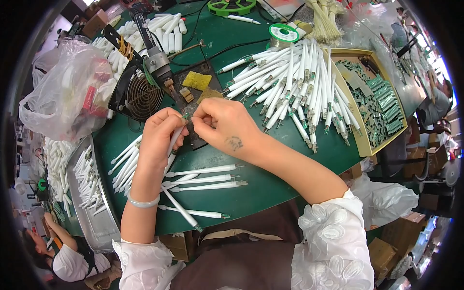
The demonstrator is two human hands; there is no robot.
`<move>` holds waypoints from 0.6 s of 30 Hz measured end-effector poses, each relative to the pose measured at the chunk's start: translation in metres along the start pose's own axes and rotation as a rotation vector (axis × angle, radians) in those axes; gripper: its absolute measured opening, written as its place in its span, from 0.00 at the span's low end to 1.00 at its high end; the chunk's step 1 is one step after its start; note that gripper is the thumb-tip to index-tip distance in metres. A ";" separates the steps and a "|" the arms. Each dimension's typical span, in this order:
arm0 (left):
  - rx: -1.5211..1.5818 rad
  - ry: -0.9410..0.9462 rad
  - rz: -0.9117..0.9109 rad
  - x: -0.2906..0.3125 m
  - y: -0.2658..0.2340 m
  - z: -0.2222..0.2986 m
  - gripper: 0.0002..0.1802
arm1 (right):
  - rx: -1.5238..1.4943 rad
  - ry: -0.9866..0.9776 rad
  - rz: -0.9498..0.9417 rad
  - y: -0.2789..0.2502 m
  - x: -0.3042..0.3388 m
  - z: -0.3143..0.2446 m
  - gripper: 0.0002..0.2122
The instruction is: Manually assembling small components onto white plastic sticks at a factory workbench.
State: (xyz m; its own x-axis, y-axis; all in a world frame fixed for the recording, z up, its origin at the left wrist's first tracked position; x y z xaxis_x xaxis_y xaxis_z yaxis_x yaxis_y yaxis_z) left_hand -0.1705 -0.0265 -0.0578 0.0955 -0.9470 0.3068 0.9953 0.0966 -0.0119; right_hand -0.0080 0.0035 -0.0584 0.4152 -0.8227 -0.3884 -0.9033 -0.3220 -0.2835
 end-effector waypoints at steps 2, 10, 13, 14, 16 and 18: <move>0.018 0.000 0.009 -0.001 0.000 0.000 0.05 | -0.011 0.001 0.009 0.000 0.000 0.000 0.03; 0.032 0.027 0.009 0.001 0.002 0.005 0.05 | 0.008 -0.028 0.024 -0.001 -0.001 -0.003 0.03; 0.008 0.039 0.020 0.003 0.004 0.007 0.05 | -0.003 -0.011 0.016 -0.002 0.000 -0.003 0.03; -0.010 0.043 0.031 0.003 0.004 0.008 0.05 | -0.006 -0.015 0.019 -0.002 0.000 -0.003 0.03; -0.011 0.039 0.033 0.003 0.004 0.008 0.05 | -0.010 -0.020 0.021 -0.002 0.000 -0.003 0.03; -0.011 0.036 0.035 0.003 0.003 0.007 0.05 | -0.029 0.011 0.012 -0.002 0.000 -0.004 0.03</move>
State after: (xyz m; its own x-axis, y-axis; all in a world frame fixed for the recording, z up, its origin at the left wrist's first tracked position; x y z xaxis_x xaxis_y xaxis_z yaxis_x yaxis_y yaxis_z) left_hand -0.1674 -0.0272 -0.0497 0.1310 -0.9534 0.2718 0.9914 0.1270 -0.0323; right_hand -0.0064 0.0019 -0.0541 0.4030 -0.8315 -0.3823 -0.9111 -0.3251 -0.2534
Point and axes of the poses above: each hand's wrist, its own x-axis away from the middle knuckle, its own y-axis out of the palm, z = x × y, the point moved 2 cm from there along -x, towards the middle knuckle, and after that the axes turned 5 degrees about -x, right-handed, at the moved point
